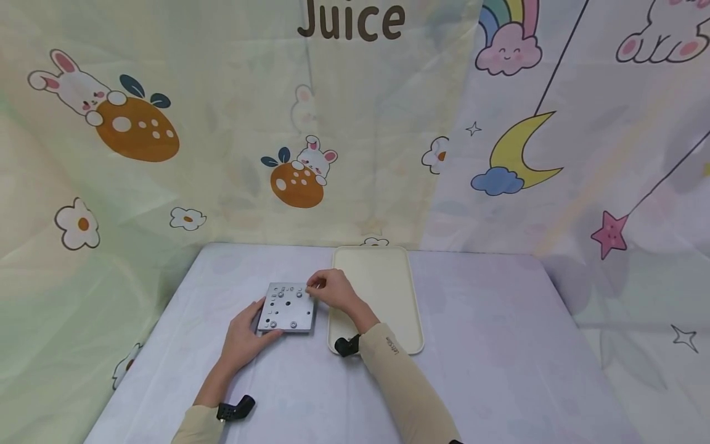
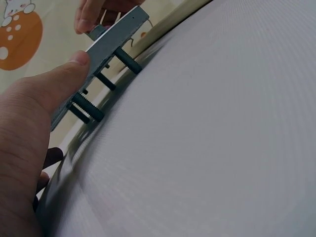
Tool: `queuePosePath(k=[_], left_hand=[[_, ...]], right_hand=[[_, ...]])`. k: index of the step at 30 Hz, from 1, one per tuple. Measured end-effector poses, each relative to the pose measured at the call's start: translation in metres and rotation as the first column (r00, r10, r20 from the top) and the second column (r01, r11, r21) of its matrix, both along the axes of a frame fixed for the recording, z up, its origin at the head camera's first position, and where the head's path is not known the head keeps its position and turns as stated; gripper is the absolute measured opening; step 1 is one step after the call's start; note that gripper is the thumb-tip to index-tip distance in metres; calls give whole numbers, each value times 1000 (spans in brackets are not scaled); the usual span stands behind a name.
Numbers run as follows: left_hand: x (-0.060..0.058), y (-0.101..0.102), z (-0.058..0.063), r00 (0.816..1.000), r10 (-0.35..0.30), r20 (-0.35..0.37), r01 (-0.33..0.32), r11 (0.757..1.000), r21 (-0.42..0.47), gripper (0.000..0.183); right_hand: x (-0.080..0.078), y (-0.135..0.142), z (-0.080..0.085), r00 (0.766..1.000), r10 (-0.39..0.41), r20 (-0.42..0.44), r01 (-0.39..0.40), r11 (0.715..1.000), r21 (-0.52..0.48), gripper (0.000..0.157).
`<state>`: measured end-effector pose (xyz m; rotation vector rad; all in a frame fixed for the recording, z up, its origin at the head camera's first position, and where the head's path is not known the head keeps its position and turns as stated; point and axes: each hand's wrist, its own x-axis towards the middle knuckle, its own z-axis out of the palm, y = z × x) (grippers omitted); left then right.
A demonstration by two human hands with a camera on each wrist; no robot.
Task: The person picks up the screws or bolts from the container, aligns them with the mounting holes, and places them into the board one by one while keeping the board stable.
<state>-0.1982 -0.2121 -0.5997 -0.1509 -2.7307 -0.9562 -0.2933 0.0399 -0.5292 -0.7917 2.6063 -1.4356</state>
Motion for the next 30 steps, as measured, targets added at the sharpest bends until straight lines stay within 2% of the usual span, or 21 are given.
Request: queuePosePath(k=[10,20,30], left_hand=[[1,0,0,1000,5,5,-5,1000,2,101],[2,1,8,1000,2,10,-2,1000,14,101],[1,1,5,1000,13,28,-13,1000,1,103]], right_hand=[[0,0,1,1000,-9,7,9,1000,8,3],[-1,0,-2,999,-33,21,32,999,7,4],[0,2,-7,999,-42,29,42,999,13,4]])
